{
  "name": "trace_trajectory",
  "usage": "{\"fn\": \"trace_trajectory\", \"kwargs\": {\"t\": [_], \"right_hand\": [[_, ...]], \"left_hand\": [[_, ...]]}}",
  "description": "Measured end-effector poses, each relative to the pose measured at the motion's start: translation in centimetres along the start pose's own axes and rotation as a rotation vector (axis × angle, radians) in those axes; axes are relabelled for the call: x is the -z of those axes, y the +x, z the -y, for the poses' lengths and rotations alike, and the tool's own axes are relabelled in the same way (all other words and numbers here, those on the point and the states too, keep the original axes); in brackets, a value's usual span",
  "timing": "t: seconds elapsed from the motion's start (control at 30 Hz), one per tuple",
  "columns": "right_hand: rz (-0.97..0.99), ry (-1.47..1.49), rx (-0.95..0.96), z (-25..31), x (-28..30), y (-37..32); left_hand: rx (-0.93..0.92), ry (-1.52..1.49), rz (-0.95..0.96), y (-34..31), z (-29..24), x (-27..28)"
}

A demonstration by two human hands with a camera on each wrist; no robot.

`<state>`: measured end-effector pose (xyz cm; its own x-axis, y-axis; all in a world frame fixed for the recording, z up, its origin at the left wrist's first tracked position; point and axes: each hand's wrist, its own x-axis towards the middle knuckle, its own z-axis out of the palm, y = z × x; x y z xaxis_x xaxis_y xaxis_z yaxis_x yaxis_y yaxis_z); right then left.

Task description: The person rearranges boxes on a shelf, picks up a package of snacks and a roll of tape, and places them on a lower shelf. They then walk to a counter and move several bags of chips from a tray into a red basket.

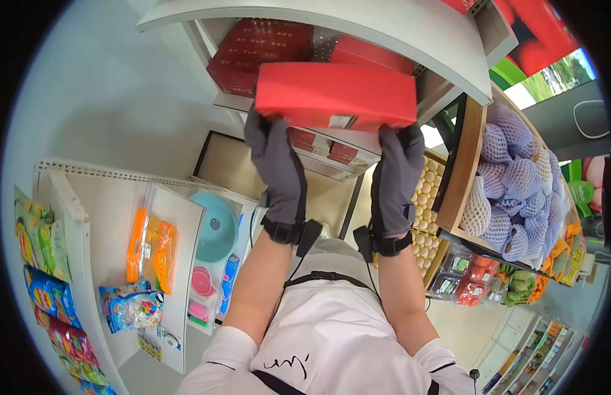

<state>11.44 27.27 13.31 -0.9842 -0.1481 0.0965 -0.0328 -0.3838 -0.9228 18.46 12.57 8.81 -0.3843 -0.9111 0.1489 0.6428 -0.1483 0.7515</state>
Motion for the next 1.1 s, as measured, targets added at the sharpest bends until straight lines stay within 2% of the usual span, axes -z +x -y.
{"fn": "trace_trajectory", "kwargs": {"t": [0.1, 0.17, 0.27, 0.3, 0.4, 0.43, 0.5, 0.53, 0.6, 0.63, 0.7, 0.73, 0.77, 0.8, 0.83, 0.87, 0.93, 0.97, 1.03, 1.1], "right_hand": [[-0.091, 0.038, 0.067, -1.1, 0.4, 3.1], [-0.145, -0.045, 0.125, -1.6, 0.3, 5.2], [-0.162, -0.066, 0.149, -1.9, 0.2, 8.0], [-0.134, -0.042, 0.144, -1.8, 0.0, 8.8], [-0.146, -0.054, 0.128, -2.3, -0.2, 10.9], [-0.17, -0.097, 0.108, -2.6, -0.1, 11.3], [-0.204, -0.141, 0.09, -3.7, 0.5, 12.7], [-0.192, -0.317, 0.2, -4.7, 1.2, 13.4], [-0.154, -0.666, 0.421, -6.5, 2.5, 15.2], [-0.163, -0.669, 0.412, -6.9, 3.1, 15.9], [-0.118, -1.197, 0.651, -7.0, 4.2, 17.5], [-0.087, -1.464, 0.765, -7.1, 4.5, 17.8], [-0.092, -1.47, 0.757, -7.2, 4.8, 18.2], [-0.092, -1.382, 0.58, -7.1, 4.8, 18.5], [-0.094, -1.288, 0.409, -6.9, 4.8, 18.8], [-0.097, -1.187, 0.243, -6.8, 4.9, 18.9], [-0.123, -1.132, 0.224, -6.9, 5.1, 19.0], [-0.138, -1.073, 0.201, -7.3, 5.3, 19.0], [-0.153, -1.015, 0.175, -8.3, 5.9, 19.1], [-0.142, -1.028, 0.31, -9.9, 7.2, 20.1]], "left_hand": [[0.124, -0.015, 0.029, 1.5, 2.2, -2.2], [0.191, -0.023, 0.056, 3.6, 4.3, -2.7], [-0.513, 0.847, 0.376, 7.4, 9.2, -0.7], [-0.509, 0.844, 0.395, 8.2, 9.0, -1.8], [0.14, 0.038, 0.264, 10.3, 8.6, -5.1], [0.156, 0.044, 0.274, 11.1, 9.2, -5.0], [-0.385, 0.587, 0.485, 13.7, 10.6, -4.3], [-0.663, 0.852, 0.581, 14.7, 11.2, -4.1], [-0.644, 0.906, 0.633, 16.6, 12.7, -4.2], [-0.628, 0.961, 0.676, 17.4, 13.2, -4.3], [-0.608, 1.014, 0.726, 18.0, 13.8, -4.7], [-0.474, 0.943, 0.718, 17.9, 13.9, -5.2], [-0.341, 0.87, 0.706, 17.8, 14.0, -5.7], [-0.211, 0.796, 0.69, 17.8, 14.3, -5.9], [-0.208, 0.793, 0.695, 17.8, 14.8, -5.8], [-0.073, 0.698, 0.652, 17.7, 15.4, -5.6], [0.19, 0.499, 0.56, 17.8, 16.9, -5.5], [0.191, 0.495, 0.563, 18.1, 18.1, -5.2], [0.096, 0.388, 0.69, 19.3, 20.5, -4.4], [0.049, 0.339, 0.75, 20.5, 22.4, -3.3]]}}
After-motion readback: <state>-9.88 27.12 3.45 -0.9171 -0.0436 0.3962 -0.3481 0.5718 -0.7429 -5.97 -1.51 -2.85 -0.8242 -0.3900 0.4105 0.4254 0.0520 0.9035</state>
